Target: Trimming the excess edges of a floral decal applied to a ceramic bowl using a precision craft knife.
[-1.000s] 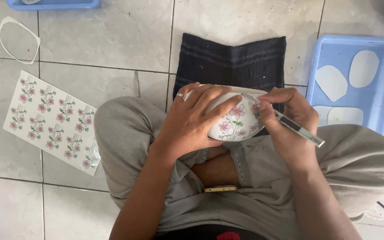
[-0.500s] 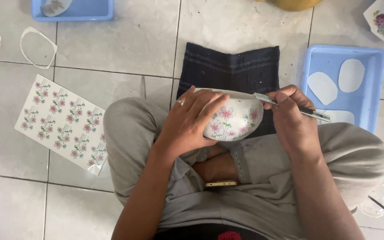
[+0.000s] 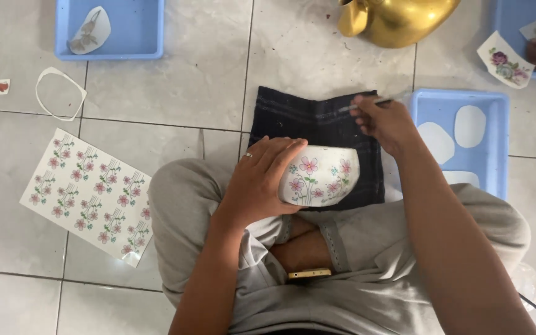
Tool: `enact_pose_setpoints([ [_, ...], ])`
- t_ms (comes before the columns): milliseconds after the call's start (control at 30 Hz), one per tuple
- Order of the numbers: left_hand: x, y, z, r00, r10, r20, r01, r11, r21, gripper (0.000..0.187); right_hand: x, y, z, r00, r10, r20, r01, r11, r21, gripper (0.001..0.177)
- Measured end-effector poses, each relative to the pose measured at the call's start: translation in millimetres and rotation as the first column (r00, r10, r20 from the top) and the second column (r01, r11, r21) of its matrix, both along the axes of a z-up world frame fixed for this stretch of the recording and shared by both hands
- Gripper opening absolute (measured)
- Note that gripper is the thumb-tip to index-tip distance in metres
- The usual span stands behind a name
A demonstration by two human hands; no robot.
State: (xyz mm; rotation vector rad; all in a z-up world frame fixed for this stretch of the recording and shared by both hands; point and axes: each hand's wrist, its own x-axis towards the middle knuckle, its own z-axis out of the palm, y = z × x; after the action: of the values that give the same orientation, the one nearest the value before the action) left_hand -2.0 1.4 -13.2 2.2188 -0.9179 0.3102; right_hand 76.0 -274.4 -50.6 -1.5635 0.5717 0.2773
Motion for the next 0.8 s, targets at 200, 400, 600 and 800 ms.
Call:
enact_pose_setpoints([
  [200, 2.0, 0.7, -3.0, 0.999, -0.031, -0.02, 0.031, 1.0, 0.006, 0.106, 2.4, -35.5, -57.6, 0.977, -0.168, -0.132, 0.157, 0.983, -0.09, 0.015],
  [400, 6.7, 4.6, 7.8, 0.996, -0.092, -0.005, 0.092, 0.987, 0.129, 0.092, 2.0, -13.6, 22.9, 0.903, -0.388, 0.184, 0.411, 0.904, -0.113, 0.018],
  [600, 5.5, -2.3, 2.1, 0.997, -0.047, 0.056, 0.036, 0.982, 0.185, 0.089, -69.9, 22.1, 99.2, 0.812, 0.053, 0.581, 0.261, 0.858, -0.443, 0.017],
  [800, 0.8, -11.3, 13.0, 0.971, -0.017, 0.237, -0.017, 0.99, 0.141, 0.067, -158.3, 36.6, 81.9, 0.664, 0.251, 0.704, 0.209, 0.842, -0.497, 0.014],
])
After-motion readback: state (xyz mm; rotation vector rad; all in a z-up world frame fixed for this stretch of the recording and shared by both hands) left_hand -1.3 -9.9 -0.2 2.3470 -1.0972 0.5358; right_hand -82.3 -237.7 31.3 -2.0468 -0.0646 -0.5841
